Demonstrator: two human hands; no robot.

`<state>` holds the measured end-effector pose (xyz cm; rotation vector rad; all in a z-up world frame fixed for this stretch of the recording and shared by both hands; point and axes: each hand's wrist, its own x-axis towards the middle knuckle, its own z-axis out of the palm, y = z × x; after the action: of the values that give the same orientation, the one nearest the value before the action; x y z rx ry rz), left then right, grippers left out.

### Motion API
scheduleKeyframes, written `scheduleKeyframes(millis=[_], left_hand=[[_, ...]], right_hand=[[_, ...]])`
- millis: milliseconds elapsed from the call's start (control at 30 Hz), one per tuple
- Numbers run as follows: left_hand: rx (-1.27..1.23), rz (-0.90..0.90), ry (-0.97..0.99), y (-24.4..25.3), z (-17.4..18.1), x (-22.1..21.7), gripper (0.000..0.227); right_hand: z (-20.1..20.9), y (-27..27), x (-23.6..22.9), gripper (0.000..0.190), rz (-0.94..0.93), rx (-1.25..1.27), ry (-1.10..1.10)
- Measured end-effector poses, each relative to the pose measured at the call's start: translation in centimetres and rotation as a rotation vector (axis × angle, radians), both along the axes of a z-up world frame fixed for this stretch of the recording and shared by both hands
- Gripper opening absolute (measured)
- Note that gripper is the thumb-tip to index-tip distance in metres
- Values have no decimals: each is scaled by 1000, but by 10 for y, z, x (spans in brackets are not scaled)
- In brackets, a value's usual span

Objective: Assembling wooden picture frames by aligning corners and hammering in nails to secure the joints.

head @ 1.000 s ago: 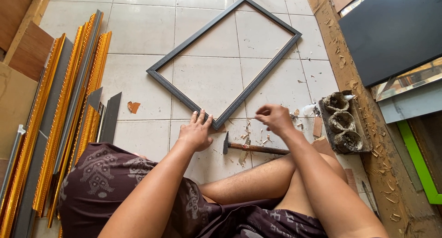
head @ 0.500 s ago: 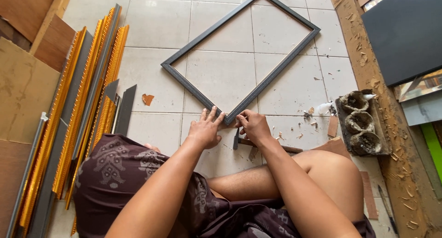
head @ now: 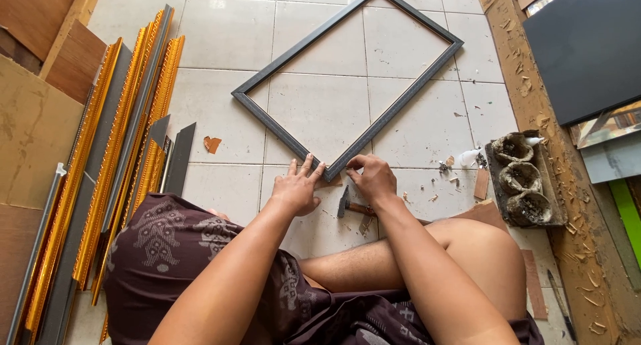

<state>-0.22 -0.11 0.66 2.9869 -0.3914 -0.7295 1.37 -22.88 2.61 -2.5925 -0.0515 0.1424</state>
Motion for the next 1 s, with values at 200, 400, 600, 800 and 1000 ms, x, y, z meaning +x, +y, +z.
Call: scheduleKeyframes(millis=[200, 400, 600, 800, 1000], left_hand=[[-18, 11, 9, 1, 6, 1, 99], [-15, 4, 30, 0, -3, 2, 103], [-3, -11, 46, 3, -3, 3, 104], [-5, 0, 63, 1, -1, 3, 102], [-2, 3, 53, 1, -3, 4, 102]], right_hand=[[-3, 10, 6, 13, -63, -53, 132], [-18, 11, 8, 18, -212, 317, 69], [-41, 23, 15, 19, -144, 681, 180], [-24, 25, 9, 23, -18, 566, 151], [-15, 25, 1, 32, 181, 370, -97]])
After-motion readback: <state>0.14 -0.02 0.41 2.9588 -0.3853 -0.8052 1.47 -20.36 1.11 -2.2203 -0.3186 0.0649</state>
